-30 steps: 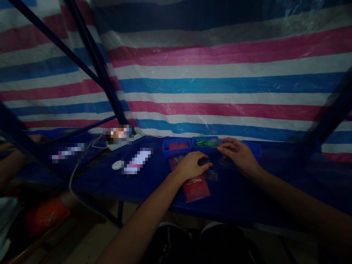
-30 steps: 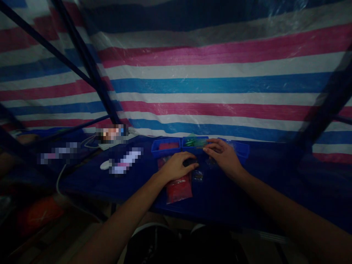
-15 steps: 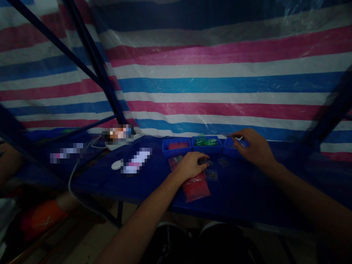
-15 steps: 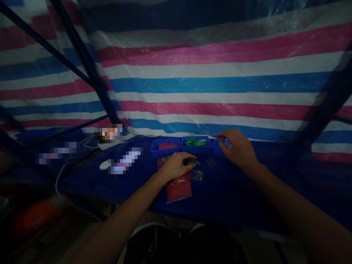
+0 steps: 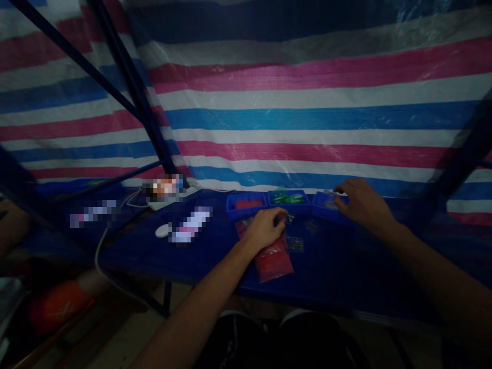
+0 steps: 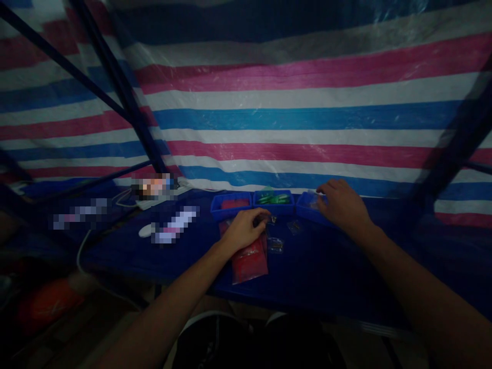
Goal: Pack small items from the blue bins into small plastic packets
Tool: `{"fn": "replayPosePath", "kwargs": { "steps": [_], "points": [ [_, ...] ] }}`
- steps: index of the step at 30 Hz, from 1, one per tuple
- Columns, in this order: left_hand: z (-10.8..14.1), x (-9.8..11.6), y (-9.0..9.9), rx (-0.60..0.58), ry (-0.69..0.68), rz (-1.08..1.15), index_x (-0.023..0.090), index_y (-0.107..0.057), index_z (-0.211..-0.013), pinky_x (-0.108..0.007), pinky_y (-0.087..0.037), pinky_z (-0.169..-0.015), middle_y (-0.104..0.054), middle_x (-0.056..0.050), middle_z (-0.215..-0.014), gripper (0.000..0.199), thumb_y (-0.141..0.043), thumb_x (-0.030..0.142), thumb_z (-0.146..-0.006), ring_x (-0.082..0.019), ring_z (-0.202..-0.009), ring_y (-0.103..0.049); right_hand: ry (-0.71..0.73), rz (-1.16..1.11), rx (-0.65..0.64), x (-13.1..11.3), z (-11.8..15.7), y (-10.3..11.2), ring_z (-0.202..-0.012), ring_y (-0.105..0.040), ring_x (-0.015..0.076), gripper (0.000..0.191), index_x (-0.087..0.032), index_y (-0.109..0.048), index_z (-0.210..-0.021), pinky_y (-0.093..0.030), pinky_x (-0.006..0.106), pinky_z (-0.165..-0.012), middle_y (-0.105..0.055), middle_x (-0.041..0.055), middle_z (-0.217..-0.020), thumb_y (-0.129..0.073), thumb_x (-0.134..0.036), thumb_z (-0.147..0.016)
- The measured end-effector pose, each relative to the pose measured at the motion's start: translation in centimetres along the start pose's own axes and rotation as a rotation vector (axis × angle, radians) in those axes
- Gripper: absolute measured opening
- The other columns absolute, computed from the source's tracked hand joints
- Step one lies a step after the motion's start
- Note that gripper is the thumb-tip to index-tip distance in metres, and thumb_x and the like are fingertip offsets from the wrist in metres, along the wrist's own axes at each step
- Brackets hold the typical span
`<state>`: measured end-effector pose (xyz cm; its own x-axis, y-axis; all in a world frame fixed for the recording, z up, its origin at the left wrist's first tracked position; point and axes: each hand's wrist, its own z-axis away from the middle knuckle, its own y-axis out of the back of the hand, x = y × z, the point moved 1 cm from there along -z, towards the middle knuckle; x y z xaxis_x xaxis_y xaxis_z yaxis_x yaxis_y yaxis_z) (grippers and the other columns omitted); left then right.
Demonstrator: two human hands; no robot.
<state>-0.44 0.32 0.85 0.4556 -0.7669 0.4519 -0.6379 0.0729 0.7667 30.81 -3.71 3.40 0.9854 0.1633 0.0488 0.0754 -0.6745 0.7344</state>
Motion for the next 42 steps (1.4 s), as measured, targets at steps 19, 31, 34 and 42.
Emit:
{"fn": "replayPosePath", "kwargs": {
  "steps": [19, 31, 34, 42],
  "points": [
    [0.0, 1.6, 0.6, 0.043, -0.102, 0.063, 0.020, -0.072, -0.107, -0.032, -0.053, -0.090, -0.076, -0.004, -0.105, 0.017, -0.058, 0.024, -0.098, -0.018, -0.096, -0.070, 0.064, -0.789, -0.199, -9.6, 1.7, -0.7, -0.091, -0.072, 0.0243, 0.027, -0.028, -0.069, -0.118, -0.058, 0.042, -0.086, -0.076, 0.0060, -0.111, -0.064, -0.039, -0.094],
    [0.0, 1.9, 0.5, 0.001, -0.103, 0.071, 0.018, -0.073, -0.104, -0.030, -0.052, -0.083, -0.077, -0.004, -0.098, 0.019, -0.061, 0.030, -0.097, -0.018, -0.088, -0.070, -0.177, -1.029, -0.220, -9.5, 1.9, -1.8, -0.091, -0.074, 0.0238, 0.025, -0.025, -0.073, -0.105, -0.060, 0.041, -0.085, -0.077, 0.0052, -0.103, -0.072, -0.042, -0.087],
    [0.1, 1.9, 0.5, -0.017, -0.083, 0.073, 0.018, -0.074, -0.102, -0.030, -0.053, -0.082, -0.077, -0.004, -0.097, 0.020, -0.063, 0.034, -0.095, -0.018, -0.087, -0.071, -0.258, -1.122, -0.193, -9.7, 1.9, -1.7, -0.090, -0.074, 0.0244, 0.028, -0.024, -0.073, -0.103, -0.061, 0.042, -0.085, -0.078, 0.0064, -0.100, -0.075, -0.045, -0.085],
    [0.1, 2.0, 0.7, -0.033, -0.081, 0.056, 0.019, -0.075, -0.101, -0.029, -0.053, -0.083, -0.078, -0.003, -0.096, 0.019, -0.060, 0.030, -0.097, -0.017, -0.085, -0.072, -0.364, -1.362, -0.260, -10.2, 2.0, -2.1, -0.087, -0.075, 0.0233, 0.036, -0.022, -0.073, -0.101, -0.062, 0.043, -0.086, -0.078, 0.0075, -0.098, -0.083, -0.046, -0.077]
  ]
}}
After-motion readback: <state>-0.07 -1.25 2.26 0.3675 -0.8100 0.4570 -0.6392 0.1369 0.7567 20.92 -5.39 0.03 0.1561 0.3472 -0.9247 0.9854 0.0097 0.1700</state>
